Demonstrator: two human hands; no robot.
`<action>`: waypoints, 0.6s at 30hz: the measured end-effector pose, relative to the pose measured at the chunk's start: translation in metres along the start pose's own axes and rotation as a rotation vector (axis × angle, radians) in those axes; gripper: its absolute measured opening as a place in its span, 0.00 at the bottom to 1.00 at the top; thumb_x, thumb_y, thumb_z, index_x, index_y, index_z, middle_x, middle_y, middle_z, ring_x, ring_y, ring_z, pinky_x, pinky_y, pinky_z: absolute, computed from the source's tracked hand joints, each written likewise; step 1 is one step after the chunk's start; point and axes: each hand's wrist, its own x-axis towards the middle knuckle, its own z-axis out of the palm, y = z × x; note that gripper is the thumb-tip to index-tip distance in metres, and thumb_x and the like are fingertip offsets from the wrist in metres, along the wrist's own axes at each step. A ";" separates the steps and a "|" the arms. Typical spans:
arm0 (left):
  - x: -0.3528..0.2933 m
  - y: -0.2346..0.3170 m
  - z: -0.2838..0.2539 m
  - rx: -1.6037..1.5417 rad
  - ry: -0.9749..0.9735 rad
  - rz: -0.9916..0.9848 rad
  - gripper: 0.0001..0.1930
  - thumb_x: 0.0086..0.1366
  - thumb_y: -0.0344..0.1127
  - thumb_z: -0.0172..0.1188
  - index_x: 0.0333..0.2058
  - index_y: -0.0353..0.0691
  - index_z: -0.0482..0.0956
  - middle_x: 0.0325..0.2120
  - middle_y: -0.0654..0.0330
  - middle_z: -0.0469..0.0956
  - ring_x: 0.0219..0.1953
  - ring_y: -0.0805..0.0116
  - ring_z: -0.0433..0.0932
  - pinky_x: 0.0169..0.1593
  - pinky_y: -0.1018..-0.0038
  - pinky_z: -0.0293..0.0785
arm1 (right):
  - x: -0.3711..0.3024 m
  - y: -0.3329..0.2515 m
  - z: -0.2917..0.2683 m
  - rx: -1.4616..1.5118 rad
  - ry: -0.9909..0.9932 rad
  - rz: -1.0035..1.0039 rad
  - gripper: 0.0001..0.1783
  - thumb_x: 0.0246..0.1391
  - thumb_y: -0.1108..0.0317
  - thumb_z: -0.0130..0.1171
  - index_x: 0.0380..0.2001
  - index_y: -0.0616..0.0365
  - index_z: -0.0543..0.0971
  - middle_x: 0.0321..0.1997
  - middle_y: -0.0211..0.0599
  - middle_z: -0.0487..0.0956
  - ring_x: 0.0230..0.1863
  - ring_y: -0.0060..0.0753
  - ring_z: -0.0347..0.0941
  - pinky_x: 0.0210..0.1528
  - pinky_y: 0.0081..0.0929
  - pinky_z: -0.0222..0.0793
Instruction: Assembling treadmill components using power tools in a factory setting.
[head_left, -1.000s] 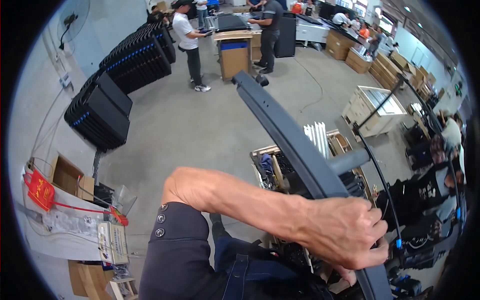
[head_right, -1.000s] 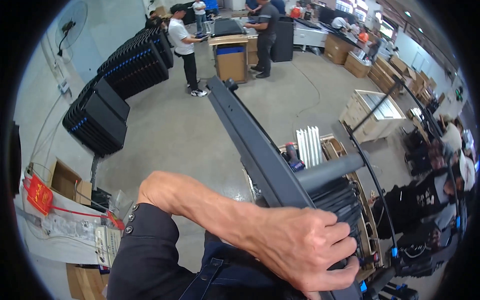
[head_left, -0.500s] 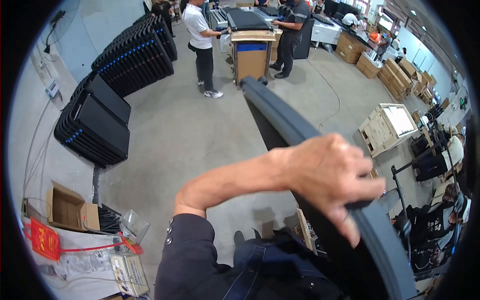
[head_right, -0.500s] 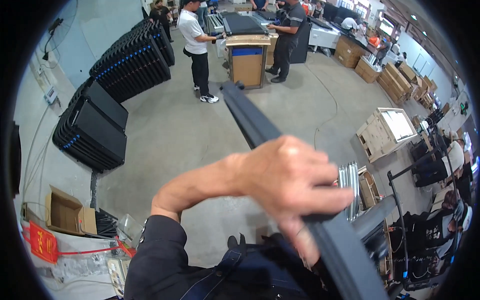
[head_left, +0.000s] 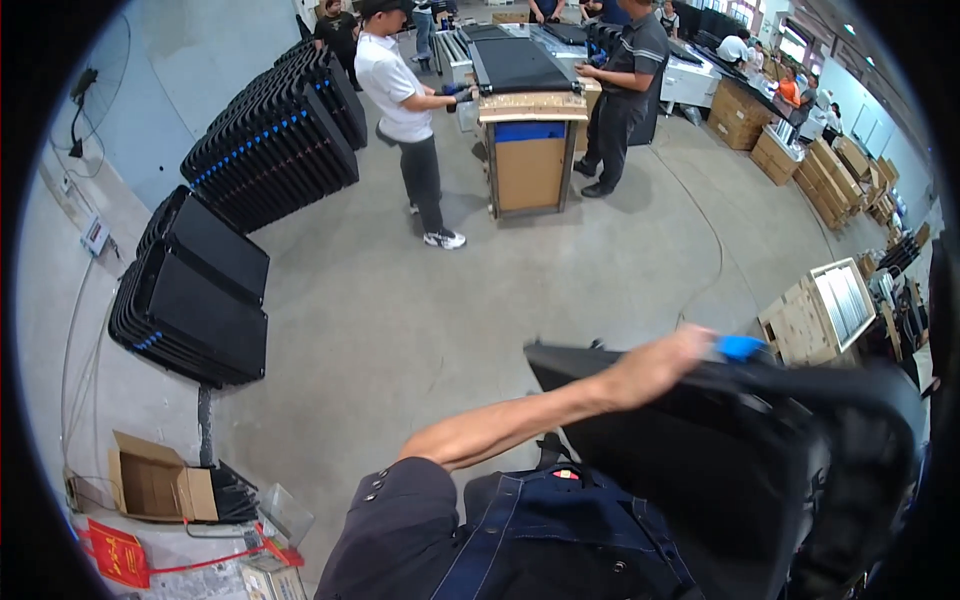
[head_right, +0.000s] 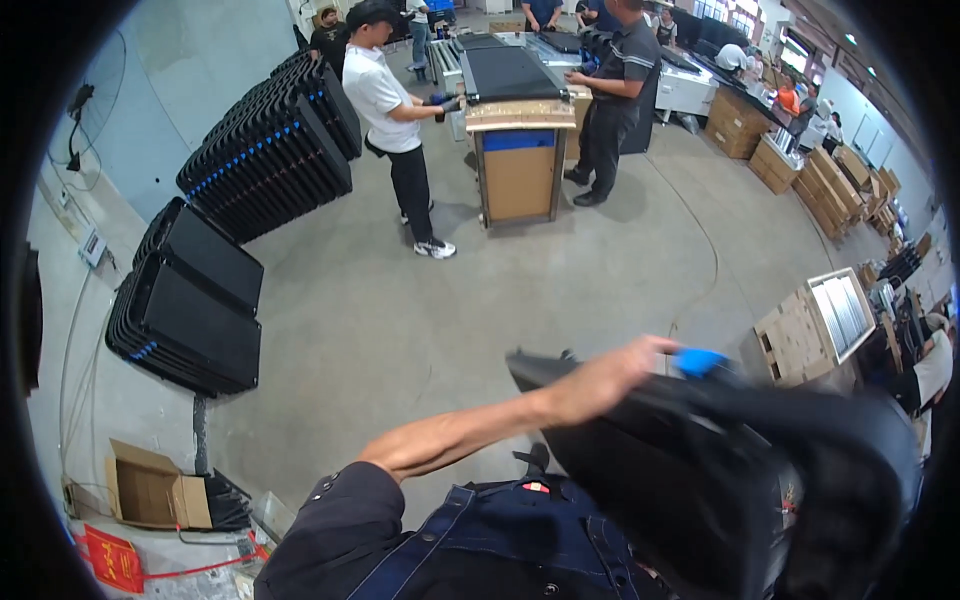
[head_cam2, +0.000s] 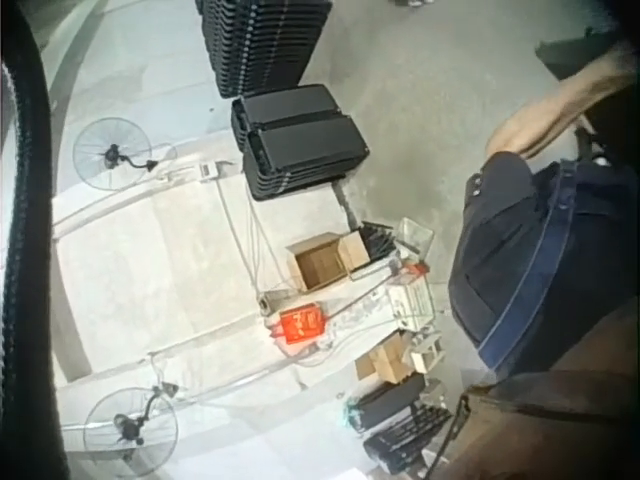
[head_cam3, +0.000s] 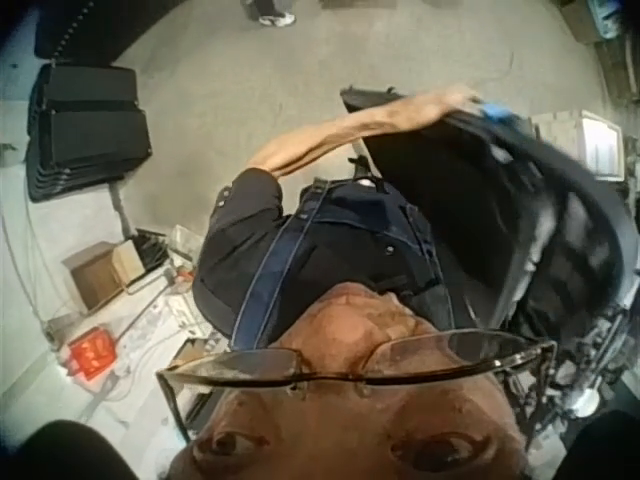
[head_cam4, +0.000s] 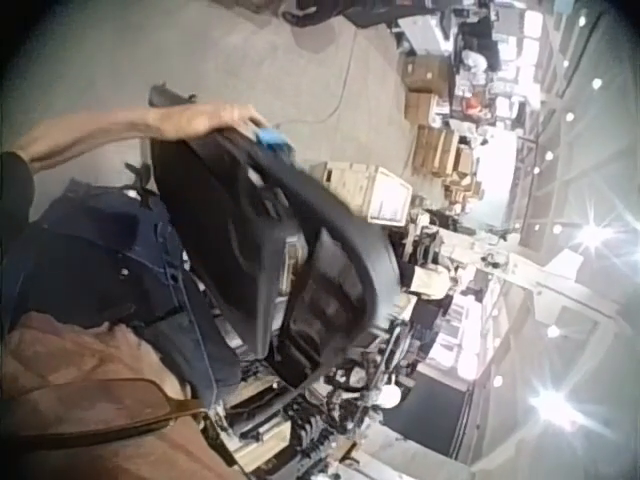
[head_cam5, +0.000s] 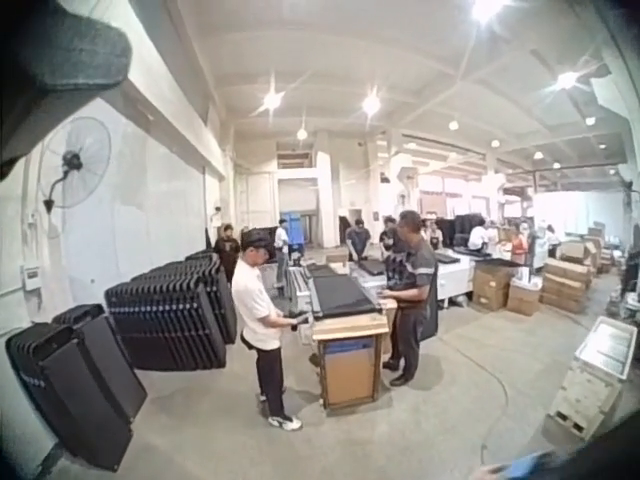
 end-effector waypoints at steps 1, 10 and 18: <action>0.009 -0.045 -0.040 -0.246 0.094 -0.092 0.33 0.78 0.58 0.37 0.66 0.36 0.64 0.51 0.60 0.79 0.53 0.68 0.76 0.59 0.72 0.68 | 0.042 0.000 -0.001 -0.006 -0.017 -0.016 0.26 0.63 0.49 0.56 0.55 0.56 0.77 0.55 0.39 0.78 0.46 0.39 0.75 0.44 0.38 0.75; -0.048 -0.296 -0.310 -0.812 0.761 -0.556 0.25 0.73 0.55 0.51 0.57 0.45 0.76 0.49 0.63 0.80 0.49 0.67 0.79 0.53 0.66 0.78 | 0.374 0.000 0.015 -0.134 -0.062 -0.085 0.24 0.63 0.51 0.57 0.54 0.57 0.78 0.54 0.38 0.79 0.44 0.38 0.75 0.42 0.36 0.75; -0.048 -0.370 -0.520 -0.264 0.681 -0.233 0.17 0.75 0.44 0.49 0.51 0.40 0.78 0.47 0.60 0.82 0.50 0.61 0.79 0.52 0.63 0.78 | 0.560 -0.029 0.014 -0.342 0.076 -0.067 0.23 0.62 0.52 0.58 0.52 0.58 0.79 0.53 0.38 0.80 0.42 0.36 0.76 0.40 0.35 0.75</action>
